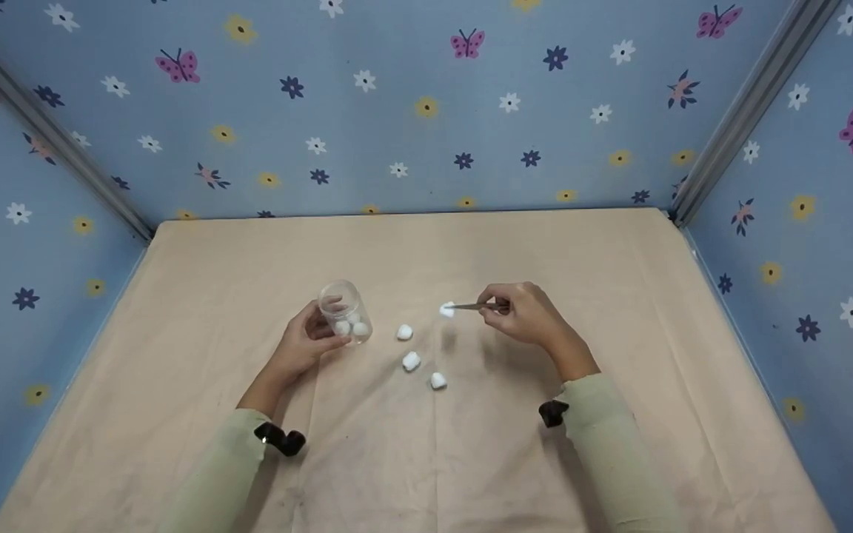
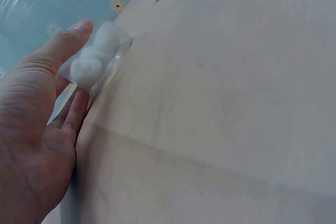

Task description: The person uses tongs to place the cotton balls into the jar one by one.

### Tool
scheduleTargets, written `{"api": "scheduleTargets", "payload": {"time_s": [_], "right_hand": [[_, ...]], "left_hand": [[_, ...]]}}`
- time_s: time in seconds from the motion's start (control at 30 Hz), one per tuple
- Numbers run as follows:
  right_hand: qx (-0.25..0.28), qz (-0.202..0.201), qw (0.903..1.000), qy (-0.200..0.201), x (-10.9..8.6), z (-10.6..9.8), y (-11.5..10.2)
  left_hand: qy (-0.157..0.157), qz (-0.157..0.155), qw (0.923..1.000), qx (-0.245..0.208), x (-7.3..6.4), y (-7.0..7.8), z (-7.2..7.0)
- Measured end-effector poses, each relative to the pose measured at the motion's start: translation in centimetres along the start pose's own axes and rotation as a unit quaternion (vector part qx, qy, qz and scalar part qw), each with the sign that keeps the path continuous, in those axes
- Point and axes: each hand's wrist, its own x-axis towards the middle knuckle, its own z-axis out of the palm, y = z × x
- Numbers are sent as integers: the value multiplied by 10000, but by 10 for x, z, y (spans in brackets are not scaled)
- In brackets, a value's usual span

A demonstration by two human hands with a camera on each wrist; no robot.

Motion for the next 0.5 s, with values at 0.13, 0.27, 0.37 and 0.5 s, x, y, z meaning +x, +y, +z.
{"api": "scheduleTargets", "payload": {"time_s": [0.13,0.27,0.37,0.5], "right_hand": [[18,-38,10000,54,3,-2,-1],[32,-47,10000,67,3,-2,-1],[39,-24,10000,79,3,-1,-2],[51,-33,9999,129,4,-1,-4]], "left_hand": [[47,-69,10000,39,-1,1,1],[47,-6,10000,12,0,1,1],[24,62,10000,9,0,0,1],[28,22,10000,42,0,0,0]]}}
